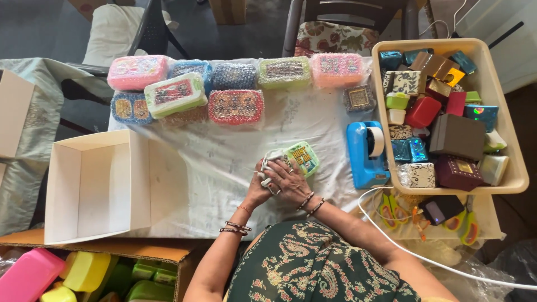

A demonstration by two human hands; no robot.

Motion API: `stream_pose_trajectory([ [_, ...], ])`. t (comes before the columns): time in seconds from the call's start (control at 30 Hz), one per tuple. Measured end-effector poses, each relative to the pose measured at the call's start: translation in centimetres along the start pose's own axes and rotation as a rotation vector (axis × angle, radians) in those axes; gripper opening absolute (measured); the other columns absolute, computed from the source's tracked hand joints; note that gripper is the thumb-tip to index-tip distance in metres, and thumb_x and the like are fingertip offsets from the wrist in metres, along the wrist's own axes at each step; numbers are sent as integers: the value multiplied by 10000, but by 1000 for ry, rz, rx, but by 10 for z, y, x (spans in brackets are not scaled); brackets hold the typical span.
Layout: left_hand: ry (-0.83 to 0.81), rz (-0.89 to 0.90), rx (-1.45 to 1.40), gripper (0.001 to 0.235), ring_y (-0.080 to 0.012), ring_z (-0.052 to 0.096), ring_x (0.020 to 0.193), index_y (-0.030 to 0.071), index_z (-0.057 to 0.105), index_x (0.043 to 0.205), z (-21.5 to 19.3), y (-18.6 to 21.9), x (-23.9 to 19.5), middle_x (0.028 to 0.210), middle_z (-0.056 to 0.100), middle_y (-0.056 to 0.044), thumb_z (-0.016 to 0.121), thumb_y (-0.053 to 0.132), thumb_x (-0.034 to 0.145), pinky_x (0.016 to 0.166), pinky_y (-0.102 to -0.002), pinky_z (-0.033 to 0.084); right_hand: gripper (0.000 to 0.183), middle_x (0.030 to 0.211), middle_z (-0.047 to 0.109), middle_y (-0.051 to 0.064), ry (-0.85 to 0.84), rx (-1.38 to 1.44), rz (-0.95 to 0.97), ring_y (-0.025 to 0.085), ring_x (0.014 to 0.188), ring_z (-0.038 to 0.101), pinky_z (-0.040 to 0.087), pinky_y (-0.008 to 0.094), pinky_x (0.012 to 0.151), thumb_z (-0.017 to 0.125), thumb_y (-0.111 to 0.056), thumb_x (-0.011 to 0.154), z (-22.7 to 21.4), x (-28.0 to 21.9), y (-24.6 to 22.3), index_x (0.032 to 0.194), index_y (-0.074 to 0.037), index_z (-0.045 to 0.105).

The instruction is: The person wraps a pink rectangular item in bubble wrap, securing it with tape. They then pick up a green rectangular item and wipe its surface with a white cloth.

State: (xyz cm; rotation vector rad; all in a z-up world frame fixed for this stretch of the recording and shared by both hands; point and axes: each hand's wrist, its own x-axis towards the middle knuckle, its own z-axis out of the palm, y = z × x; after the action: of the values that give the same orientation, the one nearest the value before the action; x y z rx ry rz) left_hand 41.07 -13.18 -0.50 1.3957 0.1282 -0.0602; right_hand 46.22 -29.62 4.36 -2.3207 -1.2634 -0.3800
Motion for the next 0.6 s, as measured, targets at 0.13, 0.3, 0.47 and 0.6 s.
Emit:
stream_pose_trajectory([
  [0.13,124,172,486,1291,-270,457,1341,69,246,1516,1,-3,-3,1454,428,-162,1024,174,491,1140,-402,410,507,1537,498,55,-31,-151,39,239,1444,427,295,632,1139,604,-442,953,-2,5,31,1407,-218,576],
  [0.3,73,120,309,1227,-279,513,1328,66,274,1543,6,17,-6,1451,457,-162,979,165,543,1135,-378,452,459,1505,507,79,-64,-61,315,309,1373,479,407,561,1038,610,-321,955,-13,9,78,1394,-187,599],
  [0.47,185,-282,-91,1122,-218,620,1205,96,255,1548,-1,25,2,1402,555,-117,908,206,642,1018,-375,546,421,1430,571,122,108,185,404,352,1283,561,480,455,1052,614,-196,990,3,-4,88,1405,-139,581],
  [0.6,179,-402,-215,945,-216,646,1063,51,361,1558,-17,-23,11,1252,677,-149,875,255,792,897,-349,528,417,1326,634,137,240,256,556,364,1196,629,523,447,976,597,-165,1004,-1,-15,81,1420,-131,578],
])
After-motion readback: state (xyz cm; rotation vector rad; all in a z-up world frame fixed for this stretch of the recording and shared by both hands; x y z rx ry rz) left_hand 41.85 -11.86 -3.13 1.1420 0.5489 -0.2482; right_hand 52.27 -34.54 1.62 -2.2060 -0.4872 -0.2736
